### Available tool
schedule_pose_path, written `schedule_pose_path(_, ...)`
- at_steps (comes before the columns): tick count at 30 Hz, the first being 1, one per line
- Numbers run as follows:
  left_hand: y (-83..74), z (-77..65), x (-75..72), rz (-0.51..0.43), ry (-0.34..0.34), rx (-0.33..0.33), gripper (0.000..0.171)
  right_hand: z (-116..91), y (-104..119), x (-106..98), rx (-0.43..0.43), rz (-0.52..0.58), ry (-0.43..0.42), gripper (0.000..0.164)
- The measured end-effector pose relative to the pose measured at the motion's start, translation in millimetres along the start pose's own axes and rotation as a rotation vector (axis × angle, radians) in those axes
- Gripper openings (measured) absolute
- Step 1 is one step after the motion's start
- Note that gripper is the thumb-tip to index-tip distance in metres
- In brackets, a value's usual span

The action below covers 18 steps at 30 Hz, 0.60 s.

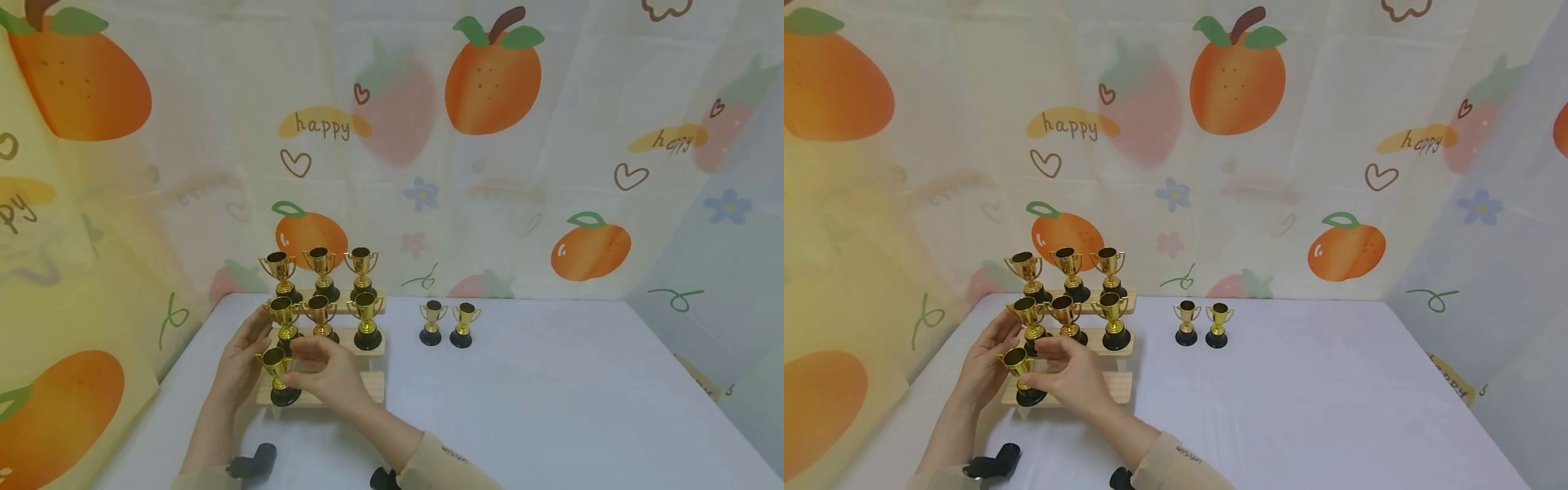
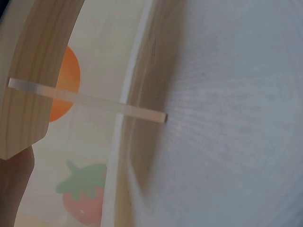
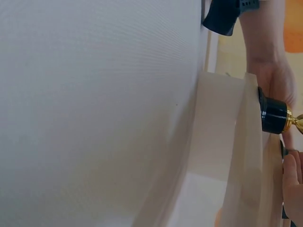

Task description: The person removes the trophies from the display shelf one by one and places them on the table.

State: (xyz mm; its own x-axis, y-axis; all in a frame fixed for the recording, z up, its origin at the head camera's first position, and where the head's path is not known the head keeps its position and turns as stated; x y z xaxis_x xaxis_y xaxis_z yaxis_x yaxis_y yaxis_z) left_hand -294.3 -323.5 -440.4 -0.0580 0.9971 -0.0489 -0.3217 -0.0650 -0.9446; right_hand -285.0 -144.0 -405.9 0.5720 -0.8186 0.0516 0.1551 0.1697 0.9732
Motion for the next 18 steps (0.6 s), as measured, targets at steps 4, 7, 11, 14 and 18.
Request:
schedule_pose_path(4, 0.5, 0.1, -0.3, 0.008, 0.005, -0.003, 0.059, 0.7, -2.6, 2.6, 0.009, -0.003, 0.008, 0.05)
schedule_pose_path(7, 0.3, -0.1, -0.4, 0.012, 0.008, -0.002, 0.059, 1.2, -4.2, 4.0, 0.003, -0.007, 0.015, 0.05)
schedule_pose_path(11, 0.2, -0.3, -0.3, 0.009, 0.013, -0.006, 0.06, 2.1, -8.7, 5.7, 0.012, 0.0, 0.02, 0.048)
schedule_pose_path(14, 0.6, -0.1, -0.7, 0.007, 0.01, -0.012, 0.06, 2.5, -12.5, 6.6, 0.029, 0.007, 0.018, 0.048)
schedule_pose_path(18, 1.2, 0.3, -1.0, 0.001, 0.009, -0.015, 0.06, 3.2, -15.3, 7.4, 0.037, 0.015, 0.012, 0.047)
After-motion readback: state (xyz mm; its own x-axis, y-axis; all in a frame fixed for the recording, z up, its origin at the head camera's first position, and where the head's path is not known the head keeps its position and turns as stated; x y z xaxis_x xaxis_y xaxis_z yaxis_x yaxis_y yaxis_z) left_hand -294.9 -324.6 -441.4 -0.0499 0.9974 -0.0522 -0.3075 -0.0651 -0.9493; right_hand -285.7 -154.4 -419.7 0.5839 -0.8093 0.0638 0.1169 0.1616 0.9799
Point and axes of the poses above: each hand's wrist, its own z-axis towards the middle knuckle, its own x-axis out of the palm, y = z × x, the point moved 7 cm from there along z, towards the middle knuckle, and after that the axes turned 7 degrees about z, right-handed, at the moved point
